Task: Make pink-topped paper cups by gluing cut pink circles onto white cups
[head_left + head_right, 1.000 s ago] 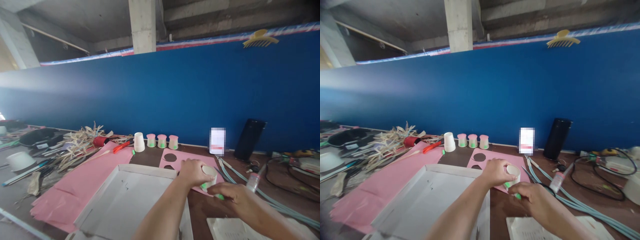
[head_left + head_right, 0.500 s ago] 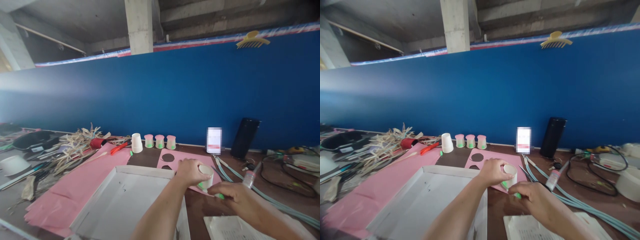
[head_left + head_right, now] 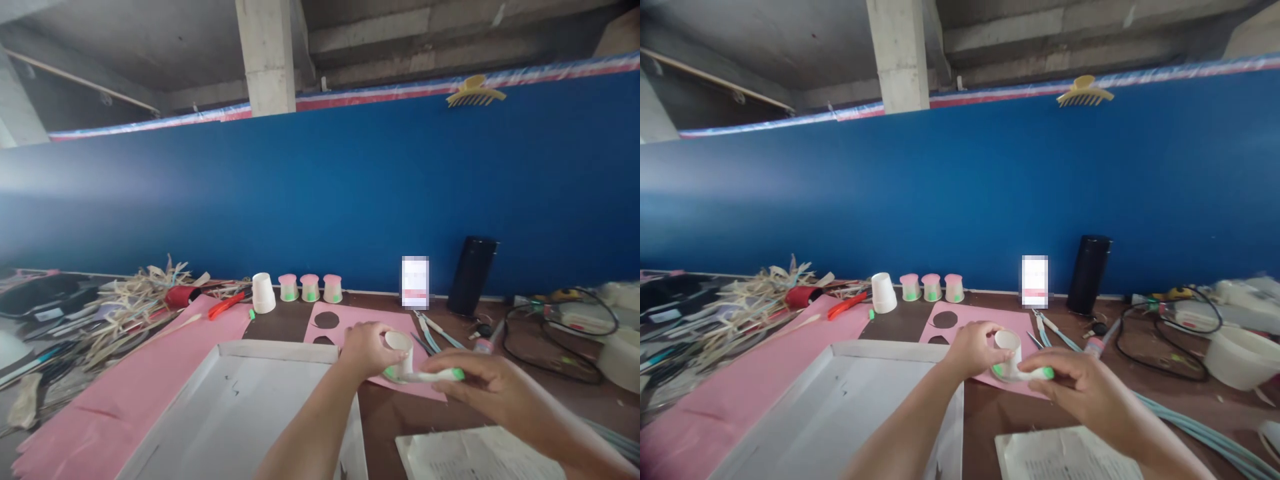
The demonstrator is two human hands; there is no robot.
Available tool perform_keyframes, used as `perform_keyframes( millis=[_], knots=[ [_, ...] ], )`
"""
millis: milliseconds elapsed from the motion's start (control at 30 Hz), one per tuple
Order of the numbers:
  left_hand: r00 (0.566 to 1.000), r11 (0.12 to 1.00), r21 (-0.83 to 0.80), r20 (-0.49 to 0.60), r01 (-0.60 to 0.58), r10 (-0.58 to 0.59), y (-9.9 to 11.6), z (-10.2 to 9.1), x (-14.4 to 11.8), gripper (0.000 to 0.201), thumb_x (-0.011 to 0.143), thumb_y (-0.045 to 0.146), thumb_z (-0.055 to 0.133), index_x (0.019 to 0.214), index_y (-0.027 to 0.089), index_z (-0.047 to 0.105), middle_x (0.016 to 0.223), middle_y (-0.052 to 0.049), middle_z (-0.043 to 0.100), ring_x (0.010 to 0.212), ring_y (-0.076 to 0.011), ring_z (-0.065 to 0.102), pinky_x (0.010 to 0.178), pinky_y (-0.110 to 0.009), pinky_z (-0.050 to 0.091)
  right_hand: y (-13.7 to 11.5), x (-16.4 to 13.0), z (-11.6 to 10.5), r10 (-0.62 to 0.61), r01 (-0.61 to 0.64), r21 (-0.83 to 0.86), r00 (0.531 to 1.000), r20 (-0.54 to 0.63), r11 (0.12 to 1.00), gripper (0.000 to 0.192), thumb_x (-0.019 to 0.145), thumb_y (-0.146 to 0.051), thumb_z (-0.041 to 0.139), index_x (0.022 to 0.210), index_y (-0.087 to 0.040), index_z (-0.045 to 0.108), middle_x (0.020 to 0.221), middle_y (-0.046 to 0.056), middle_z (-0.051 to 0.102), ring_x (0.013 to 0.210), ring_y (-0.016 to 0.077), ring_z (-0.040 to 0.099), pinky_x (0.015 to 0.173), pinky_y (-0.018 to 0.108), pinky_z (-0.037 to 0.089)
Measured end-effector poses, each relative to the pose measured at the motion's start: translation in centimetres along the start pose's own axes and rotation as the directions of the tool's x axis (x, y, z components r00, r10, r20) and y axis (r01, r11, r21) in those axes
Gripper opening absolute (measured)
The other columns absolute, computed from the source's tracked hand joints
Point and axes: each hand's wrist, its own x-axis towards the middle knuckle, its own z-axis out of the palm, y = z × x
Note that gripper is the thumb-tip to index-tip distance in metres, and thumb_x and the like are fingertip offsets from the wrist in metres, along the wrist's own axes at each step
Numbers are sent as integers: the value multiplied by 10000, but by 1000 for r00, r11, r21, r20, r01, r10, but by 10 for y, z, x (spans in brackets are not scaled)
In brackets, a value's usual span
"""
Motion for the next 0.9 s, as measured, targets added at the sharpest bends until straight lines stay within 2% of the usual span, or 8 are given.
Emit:
perform_keyframes(
  millis=[133, 200, 300, 433, 667, 767, 867, 900],
  knots=[
    [999, 980, -192, -14, 43, -47, -1, -5, 0, 469, 664, 503, 642, 1048, 235, 635, 1035, -34, 672, 903, -217, 603, 776, -326, 475, 14, -7, -17, 56, 36, 289, 951, -303, 957, 319, 701, -452, 687, 909, -213, 720, 694, 47, 682, 617, 176, 593, 544, 273, 489],
    [994, 950, -305, -60, 70, -92, 2, -15, 0, 410, 697, 420, 638, 1054, 219, 633, 1064, -51, 666, 922, -207, 607, 778, -301, 477, 16, -6, -18, 112, 182, 501, 859, -500, 846, 308, 677, -457, 708, 864, -213, 719, 651, 43, 665, 595, 179, 592, 527, 290, 494],
    [952, 906, -403, -209, 126, -225, 4, -34, 1, 362, 748, 384, 592, 1069, 219, 630, 1072, -66, 670, 945, -213, 610, 782, -304, 476, 14, 0, -15, 219, 390, 626, 705, -674, 675, 251, 662, -392, 744, 863, -245, 710, 884, 38, 695, 619, 136, 601, 558, 269, 522],
    [905, 922, -358, -328, 147, -272, -3, -59, -6, 333, 742, 366, 598, 1045, 234, 647, 1050, -52, 680, 943, -229, 616, 774, -317, 473, 12, 8, -10, 295, 396, 640, 647, -703, 659, 288, 656, -368, 759, 892, -210, 711, 948, 60, 696, 635, 125, 616, 561, 245, 545],
    [827, 954, -165, -475, 251, -300, -29, -77, -28, 389, 744, 462, 569, 1084, 282, 622, 1076, -21, 668, 989, -252, 595, 770, -330, 454, 14, 16, 0, 340, 243, 626, 669, -661, 741, 368, 660, -406, 757, 943, -175, 710, 904, 50, 705, 775, 160, 647, 628, 218, 565],
    [728, 937, -159, -594, 310, -342, -39, -70, -35, 433, 748, 499, 548, 1106, 264, 611, 1121, -49, 647, 1019, -276, 578, 805, -361, 446, 15, 21, 7, 351, 234, 627, 662, -662, 743, 384, 666, -417, 750, 950, -162, 705, 862, 45, 703, 762, 162, 649, 626, 225, 570],
    [600, 920, -258, -699, 296, -389, -49, -59, -41, 447, 759, 525, 528, 1106, 254, 603, 1117, -54, 643, 1016, -268, 582, 844, -372, 446, 21, 26, 13, 386, 283, 637, 600, -701, 717, 395, 667, -419, 750, 957, -156, 694, 837, 36, 697, 735, 150, 646, 614, 219, 572],
    [579, 915, -295, -709, 274, -402, -51, -55, -42, 466, 757, 535, 529, 1119, 249, 596, 1119, -58, 641, 1004, -264, 589, 837, -367, 455, 23, 28, 14, 404, 307, 644, 574, -712, 701, 394, 665, -417, 753, 952, -155, 693, 838, 34, 694, 726, 142, 642, 610, 212, 571]
  ],
)
